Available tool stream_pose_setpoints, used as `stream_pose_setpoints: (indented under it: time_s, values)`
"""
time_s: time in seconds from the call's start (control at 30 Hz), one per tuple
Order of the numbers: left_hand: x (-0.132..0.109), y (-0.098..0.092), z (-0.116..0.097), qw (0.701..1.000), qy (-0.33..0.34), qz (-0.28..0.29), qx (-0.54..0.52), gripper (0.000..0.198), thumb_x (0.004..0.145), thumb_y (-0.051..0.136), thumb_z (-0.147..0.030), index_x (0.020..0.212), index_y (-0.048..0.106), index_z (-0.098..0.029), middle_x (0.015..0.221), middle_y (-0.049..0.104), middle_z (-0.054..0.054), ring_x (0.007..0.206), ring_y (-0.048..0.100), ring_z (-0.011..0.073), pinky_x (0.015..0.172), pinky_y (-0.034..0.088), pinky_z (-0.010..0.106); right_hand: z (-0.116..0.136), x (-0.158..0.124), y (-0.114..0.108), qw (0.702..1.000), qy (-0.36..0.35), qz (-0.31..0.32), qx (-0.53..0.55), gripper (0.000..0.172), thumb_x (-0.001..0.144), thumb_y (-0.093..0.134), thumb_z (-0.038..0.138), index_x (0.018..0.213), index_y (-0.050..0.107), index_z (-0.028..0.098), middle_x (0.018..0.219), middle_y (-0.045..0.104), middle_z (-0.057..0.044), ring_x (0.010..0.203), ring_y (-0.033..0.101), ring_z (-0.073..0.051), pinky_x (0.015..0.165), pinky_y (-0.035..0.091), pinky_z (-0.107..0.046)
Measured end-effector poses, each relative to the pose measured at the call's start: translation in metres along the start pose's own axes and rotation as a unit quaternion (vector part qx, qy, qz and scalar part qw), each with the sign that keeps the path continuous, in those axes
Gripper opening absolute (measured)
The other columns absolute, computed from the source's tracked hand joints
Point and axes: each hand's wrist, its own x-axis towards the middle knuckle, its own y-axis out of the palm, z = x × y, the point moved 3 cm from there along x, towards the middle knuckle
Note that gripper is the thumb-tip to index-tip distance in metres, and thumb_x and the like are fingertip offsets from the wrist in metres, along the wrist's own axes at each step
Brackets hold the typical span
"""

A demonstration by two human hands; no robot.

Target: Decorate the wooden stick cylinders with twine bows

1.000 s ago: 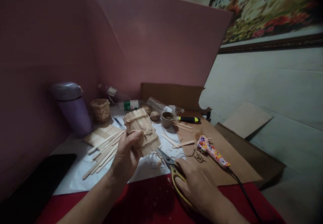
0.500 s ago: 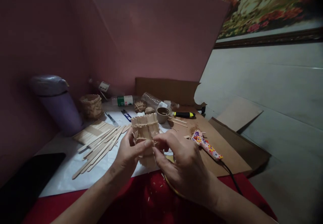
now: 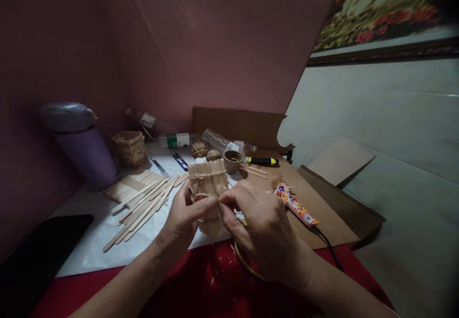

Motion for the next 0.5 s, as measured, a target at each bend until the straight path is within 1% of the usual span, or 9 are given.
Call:
stream_pose_setpoints:
  time_s: [0.17,0.3,0.37,0.5]
  values:
    - [0.0014,-0.0008,0.0013,1.0,0.009,-0.001,0.008,0.053,0.061,0.082,-0.028,0.109,0.06,-0.018,0.095,0.07,0.007,0.083,0.067,0.0214,0.071,0.053,0.029,-0.0013,0.0003,-0.0006,0.999,0.032,0.01,0.029,0.015,0.093,0.048,0.018,0.085,0.06,0.015,0.081,0.062,-0.003,0.072,0.057,-0.014,0.064,0.039,-0.027]
    - [0.0011,0.0,0.0016,1.0,0.005,0.011,0.005,0.052,0.064,0.079,-0.03,0.11,0.058,-0.017,0.097,0.069,0.008,0.086,0.066,0.022,0.073,0.053,0.03,-0.0012,-0.0004,-0.0009,0.999,0.037,0.014,0.03,0.015,0.092,0.049,0.018,0.085,0.061,0.015,0.081,0.063,-0.003,0.071,0.057,-0.014,0.064,0.039,-0.027]
    - [0.0011,-0.0005,0.0024,1.0,-0.001,0.004,0.011,0.053,0.064,0.079,-0.03,0.111,0.057,-0.016,0.096,0.069,0.008,0.085,0.066,0.0222,0.072,0.052,0.03,-0.0008,-0.0004,-0.0005,0.999,0.034,0.016,0.025,0.014,0.092,0.049,0.017,0.084,0.061,0.015,0.081,0.063,-0.003,0.071,0.057,-0.014,0.064,0.038,-0.027]
    - [0.0014,-0.0018,0.0033,0.999,0.002,-0.02,0.029,0.056,0.061,0.081,-0.031,0.109,0.057,-0.015,0.088,0.07,0.006,0.078,0.067,0.0209,0.065,0.051,0.027,-0.0014,0.0004,0.0008,0.998,0.042,0.012,0.04,0.013,0.091,0.052,0.017,0.083,0.061,0.015,0.08,0.063,-0.004,0.07,0.056,-0.015,0.063,0.038,-0.028]
